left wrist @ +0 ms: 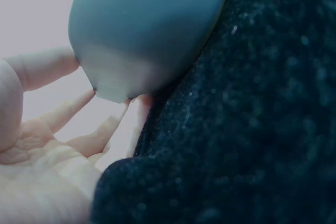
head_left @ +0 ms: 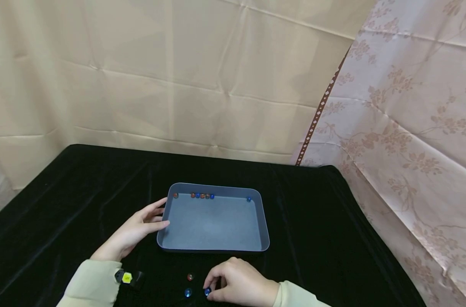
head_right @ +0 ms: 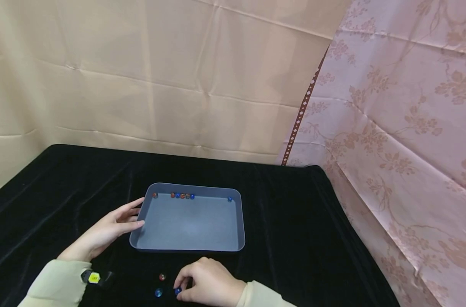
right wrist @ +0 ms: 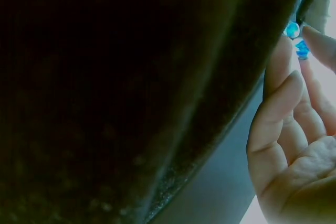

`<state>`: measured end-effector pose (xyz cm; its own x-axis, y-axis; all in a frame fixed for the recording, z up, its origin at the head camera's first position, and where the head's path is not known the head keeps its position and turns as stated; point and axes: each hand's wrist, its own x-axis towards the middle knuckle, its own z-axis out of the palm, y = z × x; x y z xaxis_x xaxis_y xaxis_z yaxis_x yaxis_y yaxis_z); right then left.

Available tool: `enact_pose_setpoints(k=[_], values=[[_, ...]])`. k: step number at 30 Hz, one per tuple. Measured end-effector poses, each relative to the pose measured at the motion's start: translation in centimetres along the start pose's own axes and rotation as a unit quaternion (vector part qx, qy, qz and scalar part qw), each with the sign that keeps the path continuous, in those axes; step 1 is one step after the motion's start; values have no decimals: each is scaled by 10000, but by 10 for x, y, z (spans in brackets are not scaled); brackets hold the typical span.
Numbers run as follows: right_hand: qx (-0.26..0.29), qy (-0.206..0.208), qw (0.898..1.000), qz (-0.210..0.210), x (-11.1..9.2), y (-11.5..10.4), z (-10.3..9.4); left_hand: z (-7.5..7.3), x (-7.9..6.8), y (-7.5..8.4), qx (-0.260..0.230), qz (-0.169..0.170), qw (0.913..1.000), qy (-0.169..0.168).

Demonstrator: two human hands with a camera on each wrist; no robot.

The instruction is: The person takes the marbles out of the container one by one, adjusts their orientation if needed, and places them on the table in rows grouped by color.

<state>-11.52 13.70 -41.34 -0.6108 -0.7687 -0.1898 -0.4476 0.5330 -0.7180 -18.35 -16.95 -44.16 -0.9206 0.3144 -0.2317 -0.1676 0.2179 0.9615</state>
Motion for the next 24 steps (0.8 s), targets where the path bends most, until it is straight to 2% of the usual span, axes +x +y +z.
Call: enact_pose_setpoints(k=[15, 24], values=[[-108, -166, 9997, 139, 3, -2, 1, 0, -1, 0, -6, 28, 10000, -17], [-310, -174, 9993, 122, 5, -2, 2, 0, 1, 1, -14, -85, 10000, 15]])
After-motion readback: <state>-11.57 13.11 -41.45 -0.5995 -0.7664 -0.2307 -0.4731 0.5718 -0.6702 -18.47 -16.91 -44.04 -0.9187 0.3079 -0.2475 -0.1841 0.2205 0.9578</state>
